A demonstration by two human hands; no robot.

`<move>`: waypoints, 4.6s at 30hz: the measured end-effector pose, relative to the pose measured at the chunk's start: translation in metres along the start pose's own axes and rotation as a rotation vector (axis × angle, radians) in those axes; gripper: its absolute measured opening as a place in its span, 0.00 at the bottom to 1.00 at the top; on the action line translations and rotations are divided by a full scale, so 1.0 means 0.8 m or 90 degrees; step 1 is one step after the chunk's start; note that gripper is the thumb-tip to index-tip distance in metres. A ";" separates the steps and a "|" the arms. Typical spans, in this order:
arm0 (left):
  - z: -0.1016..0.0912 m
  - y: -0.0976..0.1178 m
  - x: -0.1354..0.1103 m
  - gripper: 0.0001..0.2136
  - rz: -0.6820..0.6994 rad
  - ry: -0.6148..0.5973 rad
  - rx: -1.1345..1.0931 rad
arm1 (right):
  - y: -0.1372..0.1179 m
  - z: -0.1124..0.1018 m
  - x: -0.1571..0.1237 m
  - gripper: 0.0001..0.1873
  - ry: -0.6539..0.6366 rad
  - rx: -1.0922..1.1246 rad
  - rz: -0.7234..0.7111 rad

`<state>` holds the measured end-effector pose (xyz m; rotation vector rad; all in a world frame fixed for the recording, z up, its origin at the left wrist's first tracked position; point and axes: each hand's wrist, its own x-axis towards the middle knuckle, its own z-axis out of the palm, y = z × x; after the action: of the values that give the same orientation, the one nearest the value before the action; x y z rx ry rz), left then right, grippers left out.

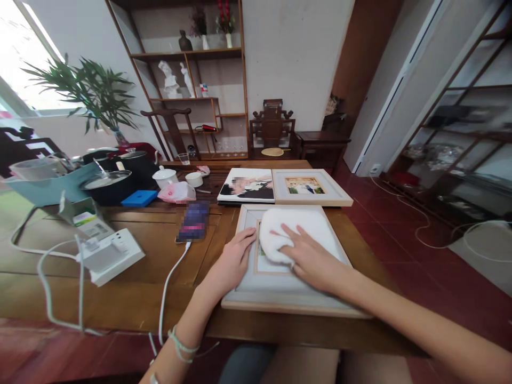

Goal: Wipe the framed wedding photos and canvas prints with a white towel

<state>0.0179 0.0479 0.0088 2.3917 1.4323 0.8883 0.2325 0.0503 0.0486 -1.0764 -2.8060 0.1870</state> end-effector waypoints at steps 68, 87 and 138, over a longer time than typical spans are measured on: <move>-0.010 0.012 -0.005 0.17 -0.028 -0.022 -0.006 | 0.094 -0.112 -0.020 0.12 0.277 -0.202 0.192; -0.008 0.008 -0.001 0.15 -0.004 -0.007 -0.033 | 0.059 -0.008 0.073 0.31 0.018 -0.206 -0.140; -0.011 0.009 -0.001 0.15 -0.026 -0.019 -0.031 | 0.087 -0.014 0.040 0.25 0.073 -0.204 0.155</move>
<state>0.0176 0.0424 0.0185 2.3220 1.4279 0.8631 0.2563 0.1235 0.0508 -1.4455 -2.6534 -0.3027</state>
